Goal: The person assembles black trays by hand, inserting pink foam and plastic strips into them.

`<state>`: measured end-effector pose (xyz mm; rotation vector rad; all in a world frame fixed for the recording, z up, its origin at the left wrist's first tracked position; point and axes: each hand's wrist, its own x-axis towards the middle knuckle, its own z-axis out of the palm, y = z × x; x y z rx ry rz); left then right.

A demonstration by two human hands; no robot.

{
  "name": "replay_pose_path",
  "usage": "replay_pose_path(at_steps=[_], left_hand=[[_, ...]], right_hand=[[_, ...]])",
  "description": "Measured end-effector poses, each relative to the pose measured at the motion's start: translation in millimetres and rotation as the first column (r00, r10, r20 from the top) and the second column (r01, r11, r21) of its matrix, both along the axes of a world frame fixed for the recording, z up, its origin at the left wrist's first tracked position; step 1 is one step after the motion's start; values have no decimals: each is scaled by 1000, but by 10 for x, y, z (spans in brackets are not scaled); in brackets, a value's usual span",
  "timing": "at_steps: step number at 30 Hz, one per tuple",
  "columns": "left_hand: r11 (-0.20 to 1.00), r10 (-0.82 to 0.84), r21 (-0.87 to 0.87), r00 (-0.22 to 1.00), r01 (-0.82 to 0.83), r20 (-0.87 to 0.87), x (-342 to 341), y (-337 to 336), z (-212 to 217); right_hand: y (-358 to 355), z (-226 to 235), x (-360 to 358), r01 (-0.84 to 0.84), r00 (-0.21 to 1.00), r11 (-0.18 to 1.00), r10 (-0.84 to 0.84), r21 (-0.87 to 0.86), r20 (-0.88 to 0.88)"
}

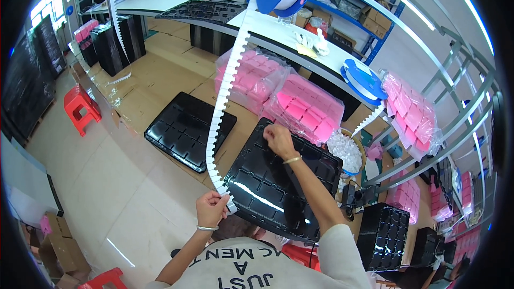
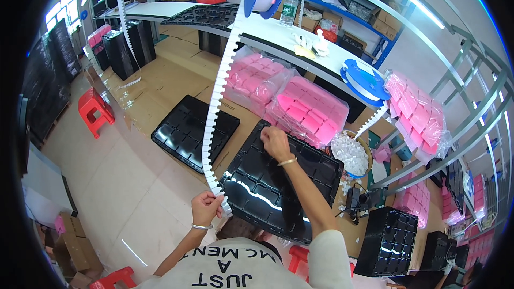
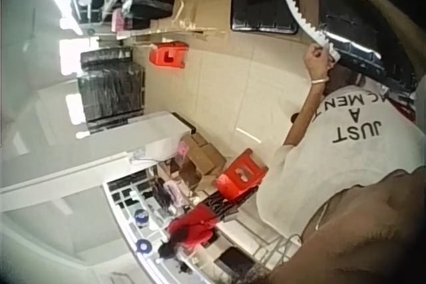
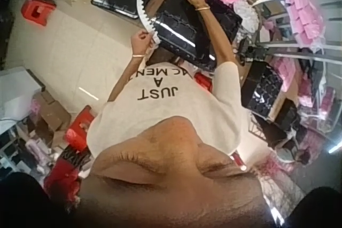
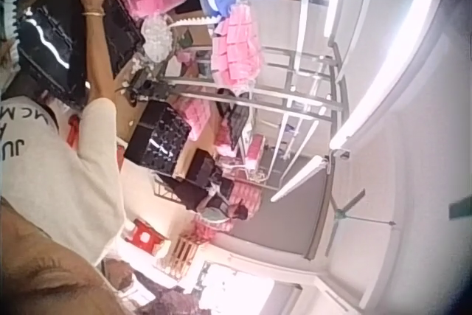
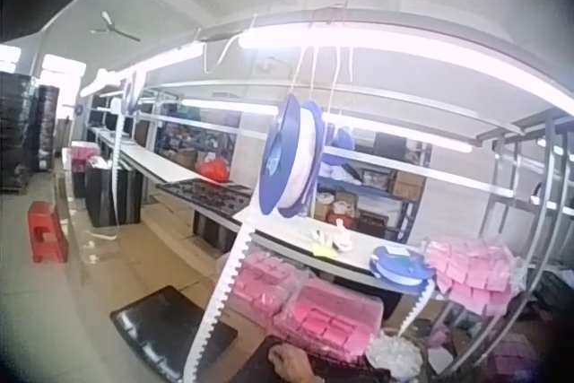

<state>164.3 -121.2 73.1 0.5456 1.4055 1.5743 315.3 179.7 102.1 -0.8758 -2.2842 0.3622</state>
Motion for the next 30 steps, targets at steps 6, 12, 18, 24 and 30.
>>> replay_pose_path(at_steps=[6, 12, 18, 24, 30], left_hand=[[995, 82, -60, 991, -76, 110, 8, -118, -32], [1000, -1, 3, 975, 0, 222, 47, -195, 174], [997, -67, -11, 966, 72, 249, 81, -270, 339], [995, -90, 59, 938, 75, 335, 1, -351, 237], [983, 136, -132, 990, -131, 32, -76, -494, -479]], right_hand=[[-1573, 402, -14, -313, 949, 732, 216, -605, -230], [-2251, 464, 103, -229, 966, 624, 48, -747, -256], [-2325, 321, 96, -196, 978, 646, 74, -738, -195], [-2501, 473, 57, -248, 967, 773, 165, -584, -193], [-2143, 459, -3, -187, 982, 856, 144, -482, -125]])
